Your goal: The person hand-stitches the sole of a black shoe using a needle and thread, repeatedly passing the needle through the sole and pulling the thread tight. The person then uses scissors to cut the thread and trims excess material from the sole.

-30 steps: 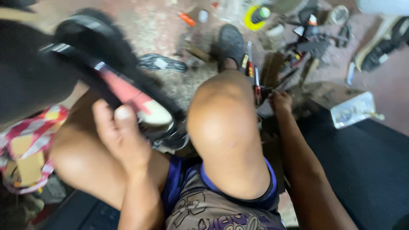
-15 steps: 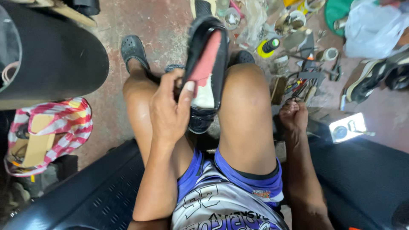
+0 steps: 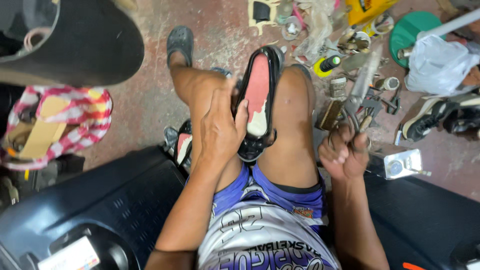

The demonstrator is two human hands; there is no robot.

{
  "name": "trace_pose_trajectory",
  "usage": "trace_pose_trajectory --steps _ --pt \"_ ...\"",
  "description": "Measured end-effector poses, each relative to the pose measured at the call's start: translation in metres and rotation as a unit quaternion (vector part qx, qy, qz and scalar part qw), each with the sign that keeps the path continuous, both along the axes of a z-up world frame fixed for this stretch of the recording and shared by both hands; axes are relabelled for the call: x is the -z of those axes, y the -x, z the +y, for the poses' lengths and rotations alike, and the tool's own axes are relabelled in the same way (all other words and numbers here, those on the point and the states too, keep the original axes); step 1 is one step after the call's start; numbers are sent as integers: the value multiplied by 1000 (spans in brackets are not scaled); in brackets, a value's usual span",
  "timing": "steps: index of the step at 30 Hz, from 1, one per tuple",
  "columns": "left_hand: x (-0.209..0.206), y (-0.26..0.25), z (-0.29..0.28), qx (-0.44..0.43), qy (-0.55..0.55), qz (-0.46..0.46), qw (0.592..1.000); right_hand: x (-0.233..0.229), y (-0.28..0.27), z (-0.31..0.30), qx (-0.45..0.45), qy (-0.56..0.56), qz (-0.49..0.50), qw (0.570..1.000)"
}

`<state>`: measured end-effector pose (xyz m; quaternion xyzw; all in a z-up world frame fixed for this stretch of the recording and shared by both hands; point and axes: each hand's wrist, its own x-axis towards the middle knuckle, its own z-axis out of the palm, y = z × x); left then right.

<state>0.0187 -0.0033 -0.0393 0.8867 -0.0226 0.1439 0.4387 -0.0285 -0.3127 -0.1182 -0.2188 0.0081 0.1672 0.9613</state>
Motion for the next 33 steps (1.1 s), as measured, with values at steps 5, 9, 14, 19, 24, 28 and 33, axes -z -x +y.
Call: trace_pose_trajectory --steps 5,9,14,19,24,28,33 --pt "0 8 3 -14 -37 -17 999 -38 24 19 -57 121 -34 990" --pt "0 8 9 4 -55 -23 998 -47 39 31 -104 185 -60 975" --pt "-7 6 9 12 -66 -8 998 -56 52 46 -177 227 -65 956" --pt "0 1 6 9 -102 -27 994 -66 57 57 -196 285 -73 935" --pt "4 1 5 0 -67 -16 998 -77 55 65 -230 344 18 910" --pt "7 2 5 6 -61 -5 998 -94 59 66 -244 367 83 894" --pt "6 3 3 -3 -85 -24 996 -110 56 67 -202 322 150 913"
